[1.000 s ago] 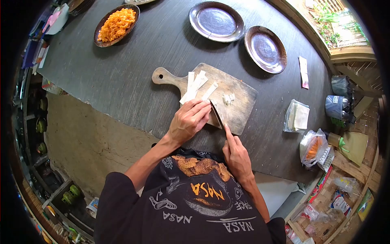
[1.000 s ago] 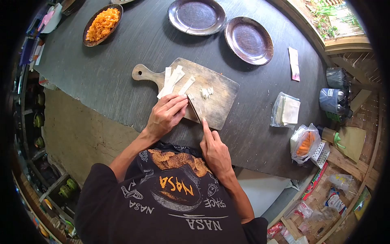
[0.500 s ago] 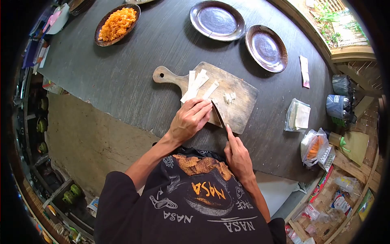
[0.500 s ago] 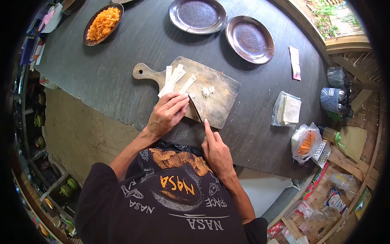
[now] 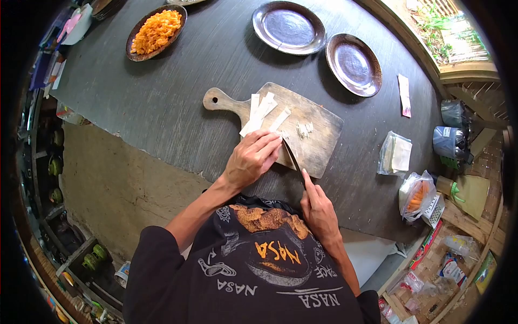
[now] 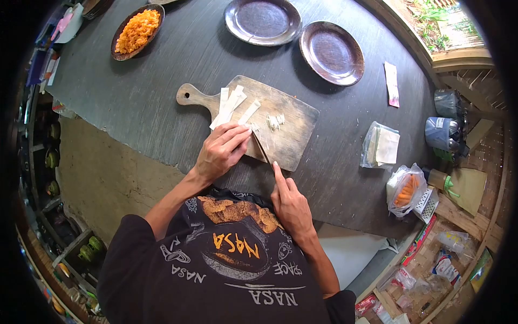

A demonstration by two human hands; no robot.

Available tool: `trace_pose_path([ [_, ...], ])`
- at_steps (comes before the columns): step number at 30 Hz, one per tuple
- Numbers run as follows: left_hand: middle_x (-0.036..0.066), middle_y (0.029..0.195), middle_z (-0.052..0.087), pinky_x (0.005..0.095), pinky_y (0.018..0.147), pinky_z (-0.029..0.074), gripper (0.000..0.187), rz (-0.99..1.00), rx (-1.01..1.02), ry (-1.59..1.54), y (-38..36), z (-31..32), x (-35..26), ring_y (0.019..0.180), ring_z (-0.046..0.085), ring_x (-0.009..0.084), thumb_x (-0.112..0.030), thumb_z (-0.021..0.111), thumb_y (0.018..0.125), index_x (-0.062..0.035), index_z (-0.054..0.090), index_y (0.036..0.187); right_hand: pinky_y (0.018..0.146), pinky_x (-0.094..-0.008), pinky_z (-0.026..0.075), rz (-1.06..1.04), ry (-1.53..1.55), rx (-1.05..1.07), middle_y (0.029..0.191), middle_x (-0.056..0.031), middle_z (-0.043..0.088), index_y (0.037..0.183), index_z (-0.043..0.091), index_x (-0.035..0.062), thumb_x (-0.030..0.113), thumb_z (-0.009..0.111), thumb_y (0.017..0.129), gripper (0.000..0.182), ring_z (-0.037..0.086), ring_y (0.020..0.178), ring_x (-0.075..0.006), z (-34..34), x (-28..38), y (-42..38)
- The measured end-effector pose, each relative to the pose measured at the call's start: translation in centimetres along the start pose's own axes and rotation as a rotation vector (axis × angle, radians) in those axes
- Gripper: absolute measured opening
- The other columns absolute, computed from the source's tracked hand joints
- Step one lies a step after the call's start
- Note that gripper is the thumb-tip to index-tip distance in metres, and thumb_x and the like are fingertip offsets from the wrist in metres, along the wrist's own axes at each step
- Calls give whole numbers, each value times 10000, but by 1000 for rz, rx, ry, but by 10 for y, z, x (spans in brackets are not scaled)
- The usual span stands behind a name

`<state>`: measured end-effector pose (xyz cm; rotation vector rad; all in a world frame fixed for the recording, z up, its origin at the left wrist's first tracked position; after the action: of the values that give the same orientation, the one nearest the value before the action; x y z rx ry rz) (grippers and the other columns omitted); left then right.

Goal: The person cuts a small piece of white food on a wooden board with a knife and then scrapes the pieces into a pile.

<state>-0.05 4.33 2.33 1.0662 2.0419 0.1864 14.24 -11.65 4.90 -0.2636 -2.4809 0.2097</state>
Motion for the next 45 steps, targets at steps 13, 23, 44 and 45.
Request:
trace_pose_path([
  [13,89,1195,755,389,1012,565,282,-14,-2,-11,1,-1,1,1161,688,268,-35,800,855,-4,760,1133,694,-501,576,-27,37,-45,926,-180,570,1628,401,81,62,593,1006,651,667,753,-391,3,10,14],
  [23,93,1180,754,390,1006,568,292,-14,-1,-13,-1,0,1,1155,683,269,-27,799,856,-1,762,1144,676,-490,565,15,22,-12,899,-168,552,1637,389,69,54,586,1005,662,640,717,-373,3,0,-2],
  [44,90,1209,740,393,1014,566,302,-20,16,-8,-1,0,1,1169,675,271,-31,792,864,-1,752,1161,738,-501,540,90,27,56,924,-189,571,1626,414,83,41,572,1013,634,632,767,-379,-2,7,0],
  [45,90,1209,740,393,1014,566,302,-18,16,-9,0,1,1,1169,675,271,-31,792,864,-1,752,1161,777,-492,519,108,49,59,907,-197,572,1625,423,79,9,559,1013,630,618,797,-369,-1,5,-1],
])
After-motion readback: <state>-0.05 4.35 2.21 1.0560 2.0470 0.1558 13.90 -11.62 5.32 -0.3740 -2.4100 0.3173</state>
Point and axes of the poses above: each hand's wrist, its own y-axis towards the middle knuckle, its own z-axis out of the palm, x = y × z, the point moved 6 cm from there along y, towards the middle knuckle
